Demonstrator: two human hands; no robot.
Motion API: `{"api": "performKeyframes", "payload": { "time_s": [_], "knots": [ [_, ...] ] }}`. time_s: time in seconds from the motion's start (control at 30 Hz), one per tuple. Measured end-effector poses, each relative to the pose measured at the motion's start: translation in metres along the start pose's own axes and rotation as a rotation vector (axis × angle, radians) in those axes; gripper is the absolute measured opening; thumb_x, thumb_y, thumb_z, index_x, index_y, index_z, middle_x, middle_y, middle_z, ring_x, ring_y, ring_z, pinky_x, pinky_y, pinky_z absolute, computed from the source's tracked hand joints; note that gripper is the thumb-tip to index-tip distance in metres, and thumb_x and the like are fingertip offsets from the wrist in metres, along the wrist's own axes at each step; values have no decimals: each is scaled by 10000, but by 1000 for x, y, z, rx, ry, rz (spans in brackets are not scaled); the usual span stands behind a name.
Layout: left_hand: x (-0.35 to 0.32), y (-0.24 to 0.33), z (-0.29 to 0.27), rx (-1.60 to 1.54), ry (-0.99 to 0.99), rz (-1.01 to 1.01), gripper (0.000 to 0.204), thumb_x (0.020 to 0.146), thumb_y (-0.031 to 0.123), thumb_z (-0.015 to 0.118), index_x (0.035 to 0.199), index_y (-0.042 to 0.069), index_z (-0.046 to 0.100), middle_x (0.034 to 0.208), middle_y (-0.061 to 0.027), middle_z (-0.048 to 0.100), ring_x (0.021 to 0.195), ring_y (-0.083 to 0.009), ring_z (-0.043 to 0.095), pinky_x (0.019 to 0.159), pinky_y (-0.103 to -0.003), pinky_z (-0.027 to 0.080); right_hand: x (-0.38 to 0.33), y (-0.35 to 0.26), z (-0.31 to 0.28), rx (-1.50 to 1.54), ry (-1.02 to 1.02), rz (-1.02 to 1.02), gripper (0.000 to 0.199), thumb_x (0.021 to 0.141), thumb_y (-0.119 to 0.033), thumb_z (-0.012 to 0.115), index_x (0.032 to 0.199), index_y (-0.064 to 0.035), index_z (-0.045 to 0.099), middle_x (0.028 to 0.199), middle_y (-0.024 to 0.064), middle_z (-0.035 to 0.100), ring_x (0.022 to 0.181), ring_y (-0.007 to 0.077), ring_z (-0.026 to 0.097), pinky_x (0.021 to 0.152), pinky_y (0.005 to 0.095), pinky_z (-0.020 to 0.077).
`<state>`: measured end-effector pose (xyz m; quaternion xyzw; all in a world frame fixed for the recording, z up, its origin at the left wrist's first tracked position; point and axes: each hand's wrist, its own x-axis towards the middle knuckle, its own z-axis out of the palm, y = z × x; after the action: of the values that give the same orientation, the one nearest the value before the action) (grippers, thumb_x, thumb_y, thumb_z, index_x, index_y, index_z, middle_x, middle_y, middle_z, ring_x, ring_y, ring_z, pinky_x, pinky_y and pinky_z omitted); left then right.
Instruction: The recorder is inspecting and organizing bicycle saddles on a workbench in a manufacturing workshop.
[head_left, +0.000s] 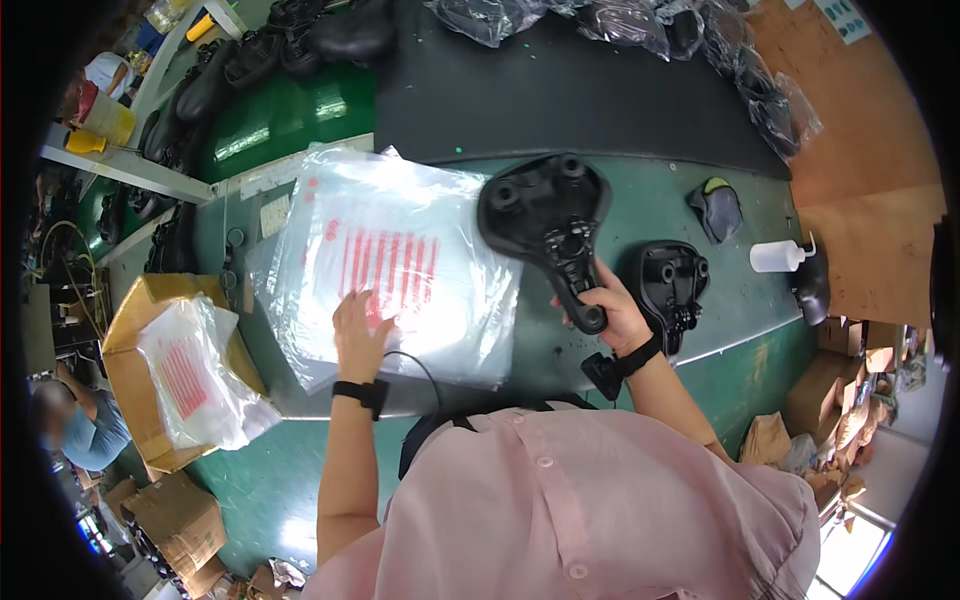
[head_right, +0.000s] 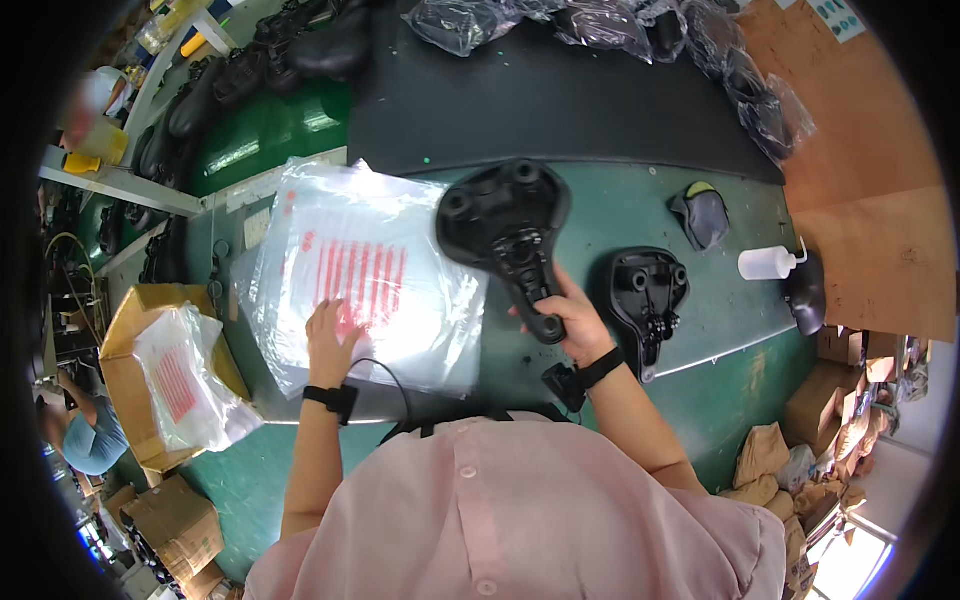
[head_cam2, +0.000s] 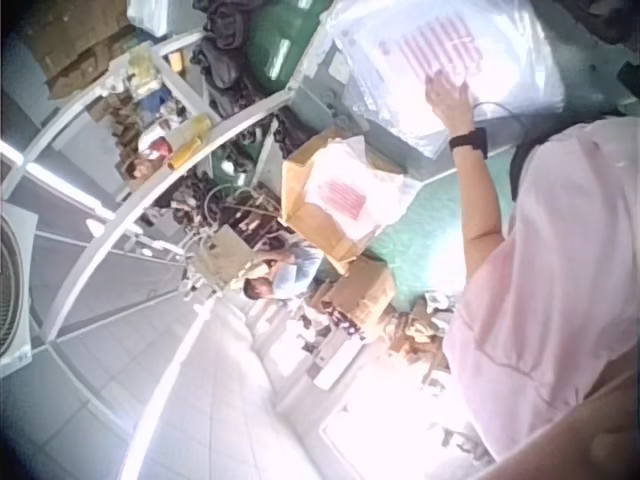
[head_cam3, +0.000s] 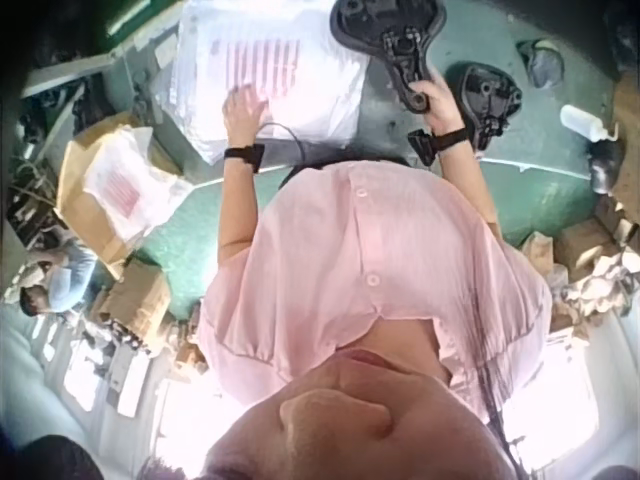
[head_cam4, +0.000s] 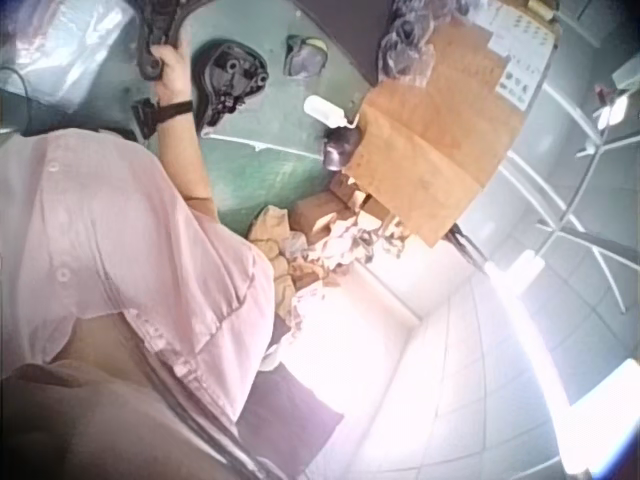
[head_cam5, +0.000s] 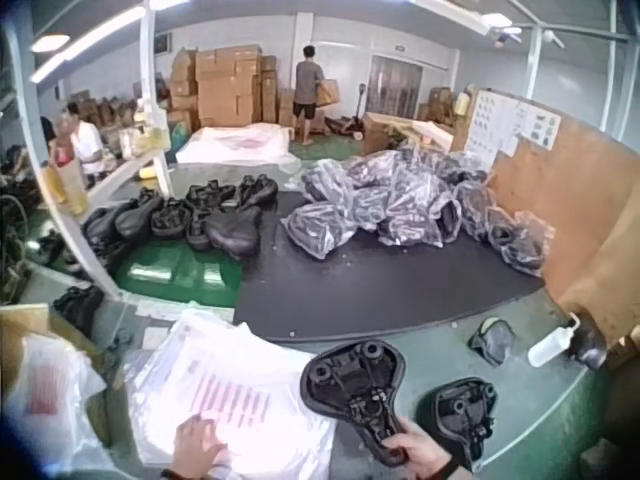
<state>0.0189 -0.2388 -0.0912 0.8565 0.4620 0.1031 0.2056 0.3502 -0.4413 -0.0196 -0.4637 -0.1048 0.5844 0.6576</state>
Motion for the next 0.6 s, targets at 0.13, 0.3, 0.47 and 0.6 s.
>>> {"api": "performKeyframes", "payload": {
  "time_s": [0.13, 0.3, 0.47, 0.6],
  "knots": [
    [-3, 12, 10, 72, -1, -5, 652, 749, 246, 737, 1312, 68, 462, 1327, -191, 451, 1185, -378, 426, 1020, -465, 351, -26, 16, -48, -148, 281, 15, 619, 763, -8, 503, 1366, -22, 363, 1120, 199, 590, 883, 320, 647, 659, 390, 568],
    [-12, 175, 65, -21, -145, 198, 534, 765, 284, 700, 1171, 2, 498, 1108, -213, 529, 1057, -359, 510, 842, -454, 481, -24, 48, -84, 148, 224, 65, 449, 826, -54, 506, 1269, -16, 446, 1120, 193, 611, 868, 297, 653, 667, 394, 566],
    [-3, 162, 129, 26, -50, 67, 286, 779, 189, 631, 983, 26, 513, 946, -196, 549, 889, -361, 575, 735, -459, 501, -14, 58, -86, 117, 195, 210, 286, 886, -169, 577, 1077, 43, 587, 1004, 167, 666, 790, 257, 667, 653, 365, 562],
    [11, 128, 115, -251, -41, 25, 135, 802, 95, 577, 883, -7, 542, 760, -154, 610, 670, -275, 637, 627, -377, 528, -16, 56, -93, 128, 204, 221, 274, 882, -155, 591, 1081, 32, 579, 987, 162, 667, 775, 257, 667, 635, 362, 561]
  ]
}}
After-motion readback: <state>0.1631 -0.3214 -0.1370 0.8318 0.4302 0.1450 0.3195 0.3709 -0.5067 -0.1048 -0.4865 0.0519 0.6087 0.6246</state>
